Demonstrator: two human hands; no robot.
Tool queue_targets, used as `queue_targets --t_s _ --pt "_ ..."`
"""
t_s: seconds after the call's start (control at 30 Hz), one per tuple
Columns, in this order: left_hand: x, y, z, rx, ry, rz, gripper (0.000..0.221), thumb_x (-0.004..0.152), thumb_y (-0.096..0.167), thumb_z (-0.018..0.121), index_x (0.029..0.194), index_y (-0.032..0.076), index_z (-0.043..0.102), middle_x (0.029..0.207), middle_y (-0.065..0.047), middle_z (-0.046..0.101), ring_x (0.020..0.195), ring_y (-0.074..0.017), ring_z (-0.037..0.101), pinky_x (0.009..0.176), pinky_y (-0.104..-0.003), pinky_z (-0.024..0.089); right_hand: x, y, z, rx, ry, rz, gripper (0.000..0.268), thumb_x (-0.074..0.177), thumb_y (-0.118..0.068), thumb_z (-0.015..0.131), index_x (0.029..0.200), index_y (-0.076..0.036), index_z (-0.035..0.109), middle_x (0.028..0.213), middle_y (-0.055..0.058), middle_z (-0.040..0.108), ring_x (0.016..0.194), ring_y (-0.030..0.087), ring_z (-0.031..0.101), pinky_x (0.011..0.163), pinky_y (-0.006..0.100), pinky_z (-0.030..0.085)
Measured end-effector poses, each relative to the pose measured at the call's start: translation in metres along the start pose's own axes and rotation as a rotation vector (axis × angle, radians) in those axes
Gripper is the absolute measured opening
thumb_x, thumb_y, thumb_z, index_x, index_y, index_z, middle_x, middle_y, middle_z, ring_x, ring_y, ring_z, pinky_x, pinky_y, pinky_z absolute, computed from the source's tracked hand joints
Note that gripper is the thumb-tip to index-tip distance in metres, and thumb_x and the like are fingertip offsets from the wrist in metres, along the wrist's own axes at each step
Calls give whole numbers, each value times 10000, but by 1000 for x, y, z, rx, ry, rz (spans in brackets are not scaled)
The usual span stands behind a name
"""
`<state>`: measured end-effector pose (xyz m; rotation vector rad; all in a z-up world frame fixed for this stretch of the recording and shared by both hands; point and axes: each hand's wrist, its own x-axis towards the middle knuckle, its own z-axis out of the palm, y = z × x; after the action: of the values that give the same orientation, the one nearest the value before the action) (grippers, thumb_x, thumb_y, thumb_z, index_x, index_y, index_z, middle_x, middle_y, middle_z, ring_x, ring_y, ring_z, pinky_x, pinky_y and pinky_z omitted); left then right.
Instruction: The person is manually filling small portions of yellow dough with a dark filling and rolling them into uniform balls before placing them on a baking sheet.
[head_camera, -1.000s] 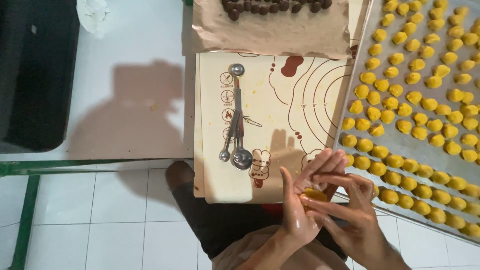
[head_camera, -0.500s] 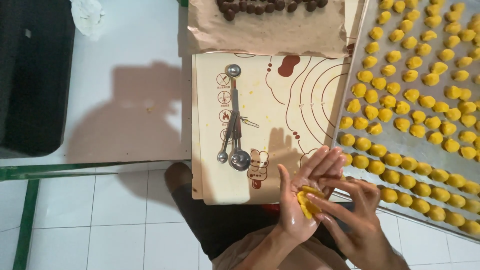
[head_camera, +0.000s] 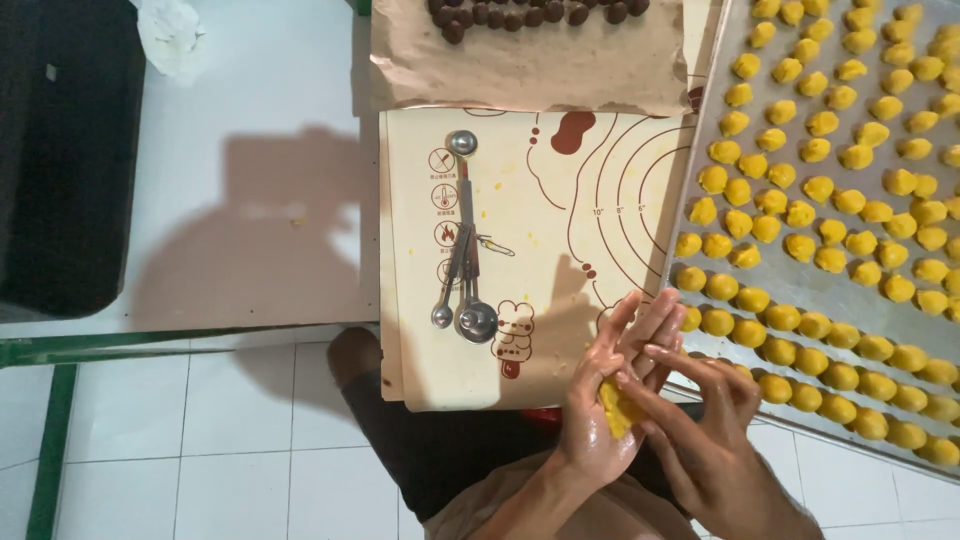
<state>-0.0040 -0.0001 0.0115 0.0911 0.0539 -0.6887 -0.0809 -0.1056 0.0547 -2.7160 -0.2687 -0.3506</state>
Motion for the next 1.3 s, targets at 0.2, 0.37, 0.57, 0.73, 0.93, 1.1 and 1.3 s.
queue_targets --t_s 0.2,0.37,0.57,0.73,0.93,1.1,1.3 --pt "4 4 3 -78 -26 42 667 910 59 381 1556 -12 227 1616 -188 396 1555 -320 335 1301 -355 293 -12 2 -2 -50 14 -15 399 1010 -257 531 1401 -269 608 1558 181 468 1363 310 474 1106 431 307" --pt "12 1 -4 -11 -45 93 646 934 79 356 1564 0 238 1611 -191 402 1531 -308 374 1306 -379 292 -8 2 6 -32 -1 -26 343 989 -247 571 1320 -256 658 1566 150 452 1409 316 433 1137 442 271" --pt "21 1 -6 -9 -56 84 605 1042 275 344 1600 56 266 1631 -191 367 1534 -285 356 1287 -357 290 -13 7 10 -63 -31 -13 447 993 -260 553 1439 -254 588 1547 4 511 1401 295 412 1174 462 328" --pt "27 7 -3 55 -48 104 696 1051 543 334 1582 93 360 1624 -157 398 1525 -261 380 1282 -353 285 -25 10 22 -159 -87 8 509 992 -339 546 1497 -283 519 1516 -127 577 1438 215 438 1095 383 277" --pt "33 6 -11 15 -27 68 730 1045 570 298 1565 66 389 1616 -159 414 1516 -266 397 1265 -352 320 -21 15 16 -67 -178 27 545 997 -272 538 1537 -270 459 1526 -117 586 1426 204 439 1052 361 275" --pt "37 13 -14 19 -32 29 765 1031 603 290 1579 75 369 1619 -168 407 1513 -280 399 1262 -363 323 -13 19 16 -109 -104 -38 511 971 -265 576 1479 -224 535 1526 -26 527 1322 292 415 1122 451 352" --pt "50 16 -31 -12 -52 47 775 1034 616 271 1570 68 385 1626 -161 398 1532 -281 369 1280 -374 281 -4 24 21 -30 -308 55 607 1010 -295 480 1607 -250 376 1562 -17 538 1436 343 362 1089 549 317"
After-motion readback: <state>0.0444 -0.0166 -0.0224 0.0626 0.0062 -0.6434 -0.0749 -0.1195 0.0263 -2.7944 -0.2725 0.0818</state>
